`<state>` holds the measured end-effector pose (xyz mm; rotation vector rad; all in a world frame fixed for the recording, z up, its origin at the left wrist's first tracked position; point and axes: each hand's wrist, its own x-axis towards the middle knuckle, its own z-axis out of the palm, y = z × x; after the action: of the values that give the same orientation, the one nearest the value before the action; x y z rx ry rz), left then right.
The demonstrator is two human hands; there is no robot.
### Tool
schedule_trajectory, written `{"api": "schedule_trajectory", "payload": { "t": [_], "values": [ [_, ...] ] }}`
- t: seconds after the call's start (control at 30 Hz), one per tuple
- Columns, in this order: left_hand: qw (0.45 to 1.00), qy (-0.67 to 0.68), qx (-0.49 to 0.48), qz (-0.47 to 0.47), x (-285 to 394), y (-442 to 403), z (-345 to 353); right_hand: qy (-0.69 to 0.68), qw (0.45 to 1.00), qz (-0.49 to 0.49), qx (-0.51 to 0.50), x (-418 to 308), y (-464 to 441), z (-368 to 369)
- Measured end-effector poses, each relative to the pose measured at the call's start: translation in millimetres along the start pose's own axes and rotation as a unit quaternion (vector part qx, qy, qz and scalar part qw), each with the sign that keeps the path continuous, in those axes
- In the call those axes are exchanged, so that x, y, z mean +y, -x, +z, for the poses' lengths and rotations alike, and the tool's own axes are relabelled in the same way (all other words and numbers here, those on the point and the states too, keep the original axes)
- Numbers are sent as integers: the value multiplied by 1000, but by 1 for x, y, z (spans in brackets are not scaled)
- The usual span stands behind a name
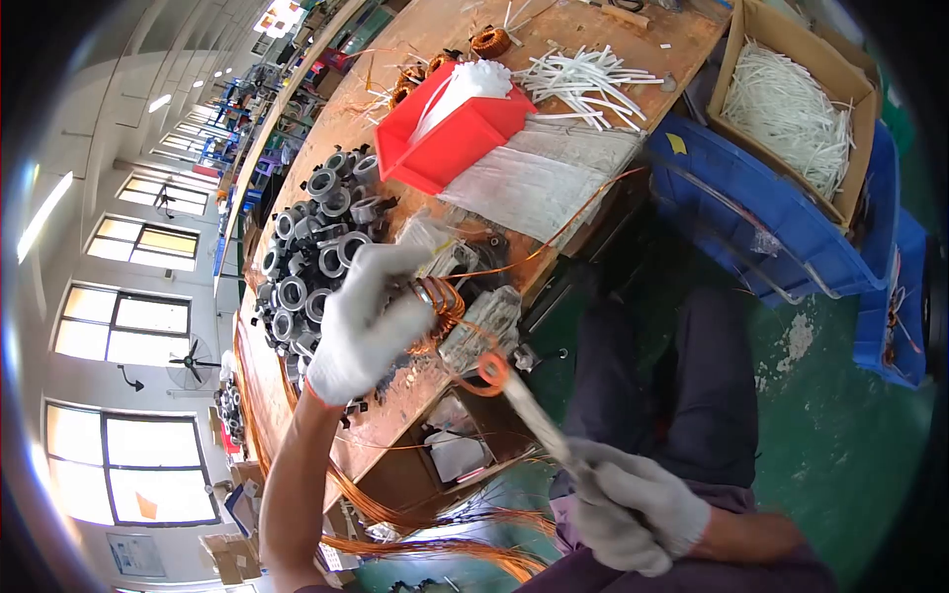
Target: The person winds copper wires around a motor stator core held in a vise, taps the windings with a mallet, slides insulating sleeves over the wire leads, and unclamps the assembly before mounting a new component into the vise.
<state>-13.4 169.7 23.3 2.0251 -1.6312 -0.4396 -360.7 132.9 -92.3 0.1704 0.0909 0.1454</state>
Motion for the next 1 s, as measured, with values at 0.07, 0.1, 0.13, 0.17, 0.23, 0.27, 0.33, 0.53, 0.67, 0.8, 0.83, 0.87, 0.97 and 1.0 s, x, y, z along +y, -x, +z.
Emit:
{"api": "schedule_trajectory", "payload": {
  "t": [0.07, 0.1, 0.13, 0.17, 0.23, 0.27, 0.33, 0.53, 0.67, 0.8, 0.83, 0.87, 0.97, 1.0],
  "values": [
    [983, -152, -42, 96, 15, -1, 8, 38, 999, -3, 10, -12, 33, 1],
    [978, -172, -43, 111, 9, -2, 9, 95, 990, -13, 100, -21, 46, 5],
    [972, -191, -43, 129, 4, -5, 10, 153, 970, -25, 189, -30, 54, 15],
    [973, -184, -36, 136, 2, -6, 10, 246, 933, -23, 260, -46, 56, 34],
    [978, -176, -25, 114, 2, -4, 14, 458, 794, -74, 393, -71, 50, 55],
    [979, -163, -20, 120, -1, -5, 14, 509, 750, -116, 406, -82, 46, 57],
    [979, -165, -9, 118, -4, -3, 16, 730, 541, -160, 387, -120, 33, 52],
    [977, -158, 15, 144, -2, -3, 17, 898, 242, -364, 58, -249, -93, 72],
    [981, -142, 13, 133, -8, -1, 17, 929, 75, -293, 213, -340, -168, 79],
    [980, -140, 24, 141, -11, -2, 18, 962, -55, -143, 228, -362, -211, 66],
    [979, -141, 22, 143, -12, -2, 18, 959, -53, -152, 234, -366, -220, 62],
    [979, -138, 23, 146, -10, -3, 18, 961, -44, -134, 240, -372, -228, 54],
    [975, -147, 32, 162, -10, -4, 20, 962, -38, -78, 258, -374, -234, 60],
    [978, -140, 23, 150, -8, -3, 19, 965, -44, -26, 257, -372, -230, 64]
  ]
}}
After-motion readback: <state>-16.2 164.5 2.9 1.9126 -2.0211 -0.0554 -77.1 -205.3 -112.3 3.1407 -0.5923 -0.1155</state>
